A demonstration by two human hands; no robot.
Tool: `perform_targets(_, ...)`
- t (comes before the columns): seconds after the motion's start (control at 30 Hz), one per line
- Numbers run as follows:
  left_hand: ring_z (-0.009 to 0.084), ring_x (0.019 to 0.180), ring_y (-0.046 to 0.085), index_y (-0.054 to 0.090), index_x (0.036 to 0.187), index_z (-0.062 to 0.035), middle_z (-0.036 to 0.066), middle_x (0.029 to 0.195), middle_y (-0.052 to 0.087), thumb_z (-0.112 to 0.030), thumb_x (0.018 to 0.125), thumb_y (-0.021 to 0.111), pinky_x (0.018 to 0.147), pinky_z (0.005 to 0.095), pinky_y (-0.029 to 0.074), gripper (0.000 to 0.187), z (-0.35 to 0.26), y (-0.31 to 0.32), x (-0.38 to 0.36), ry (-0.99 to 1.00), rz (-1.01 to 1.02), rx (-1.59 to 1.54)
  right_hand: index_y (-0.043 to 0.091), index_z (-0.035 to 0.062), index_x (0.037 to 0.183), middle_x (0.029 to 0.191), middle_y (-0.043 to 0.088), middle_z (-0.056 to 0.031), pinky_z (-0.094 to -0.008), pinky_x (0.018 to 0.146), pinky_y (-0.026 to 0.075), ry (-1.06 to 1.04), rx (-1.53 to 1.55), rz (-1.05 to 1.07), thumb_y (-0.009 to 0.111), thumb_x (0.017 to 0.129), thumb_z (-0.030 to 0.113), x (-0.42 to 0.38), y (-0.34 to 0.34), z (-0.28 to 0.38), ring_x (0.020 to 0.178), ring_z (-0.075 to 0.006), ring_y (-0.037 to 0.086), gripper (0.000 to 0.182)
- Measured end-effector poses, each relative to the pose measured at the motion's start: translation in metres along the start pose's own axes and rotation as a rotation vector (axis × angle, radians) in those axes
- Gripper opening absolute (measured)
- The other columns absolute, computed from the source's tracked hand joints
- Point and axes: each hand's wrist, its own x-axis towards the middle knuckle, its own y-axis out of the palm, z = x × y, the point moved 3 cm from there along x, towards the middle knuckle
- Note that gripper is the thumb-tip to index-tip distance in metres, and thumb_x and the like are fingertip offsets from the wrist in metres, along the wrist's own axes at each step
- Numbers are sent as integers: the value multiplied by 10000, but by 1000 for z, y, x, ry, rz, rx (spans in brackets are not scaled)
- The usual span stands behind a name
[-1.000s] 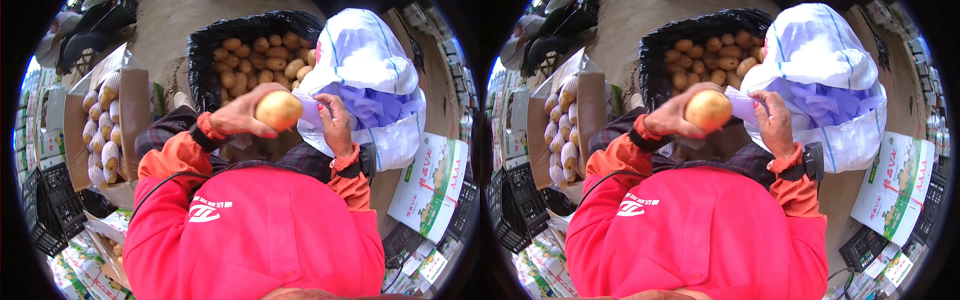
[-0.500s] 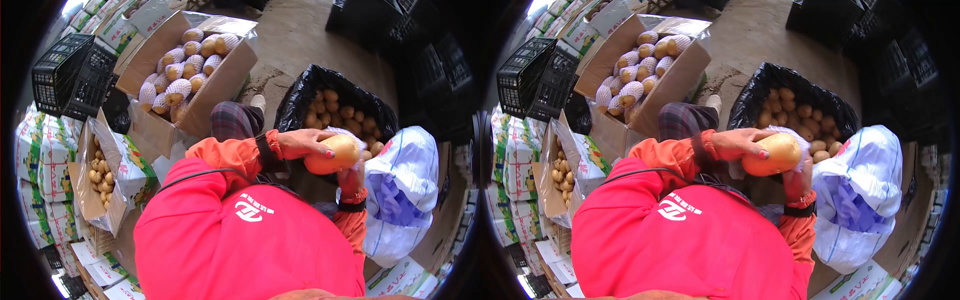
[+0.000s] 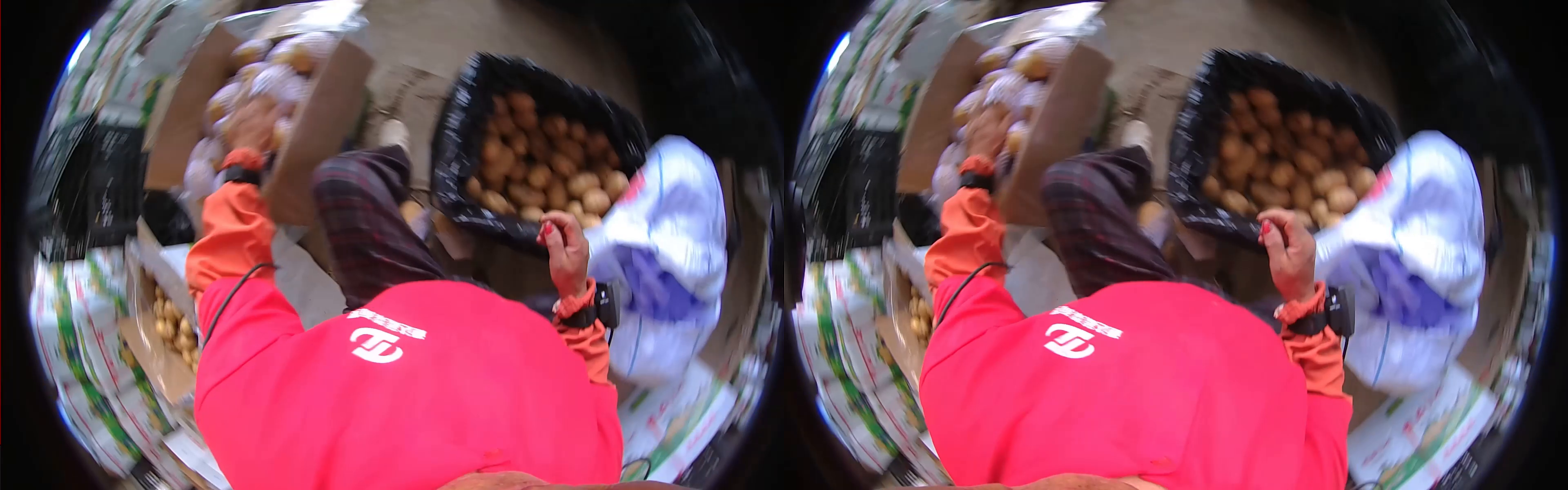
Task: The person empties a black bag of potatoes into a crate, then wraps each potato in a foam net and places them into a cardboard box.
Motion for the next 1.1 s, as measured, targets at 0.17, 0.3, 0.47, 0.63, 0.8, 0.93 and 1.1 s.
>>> perform_targets(0.17,320,1048,489,579,1041,-116,137,1079,558,-284,760,497,856,407,403,338,59,82,9,43,130,116,565,28,925,740,524,-4,-203,597,403,116,-262,-432,507,872,96,-69,-91,-28,655,-60,473,104)
perform_targets(0.3,303,1051,493,573,1071,-118,108,1104,552,-272,765,534,887,384,401,345,-48,-6,61,77,492,120,566,46,978,868,584,-80,-300,717,440,229,-623,-620,540,850,153,-103,-156,-58,795,-186,556,169)
perform_targets(0.47,303,1093,467,544,1126,-124,94,1197,504,-234,767,588,905,382,399,378,-243,5,105,601,400,-356,511,92,1110,1097,524,-117,-406,863,389,204,-1215,-234,571,766,137,-95,-174,-99,1014,-324,487,353)
perform_targets(0.63,272,1064,492,597,993,-117,76,1095,561,-325,728,553,870,412,411,340,-408,73,115,816,532,-174,525,115,1103,1027,564,-109,-398,831,409,418,-1254,-126,566,760,121,-86,-173,-94,967,-299,523,346)
perform_targets(0.8,314,1071,495,577,1086,-95,150,1098,557,-358,745,548,883,403,410,431,-466,169,132,572,1023,-215,584,74,1008,953,590,-117,-361,780,437,282,-931,-450,559,768,70,-105,-187,-60,900,-296,552,241)
perform_targets(0.93,312,1080,493,547,1134,-73,179,1165,512,-336,716,587,894,386,413,495,-468,188,121,457,823,-326,577,67,1018,971,585,-112,-353,777,436,443,-596,-589,559,775,67,-114,-190,-51,916,-289,546,244)
perform_targets(1.1,336,1109,459,377,1279,-111,205,1142,509,-365,677,634,920,411,382,702,-472,145,99,758,883,-157,542,85,1075,1010,573,-101,-356,800,431,361,-663,-349,586,759,107,-91,-154,-76,946,-286,535,320)
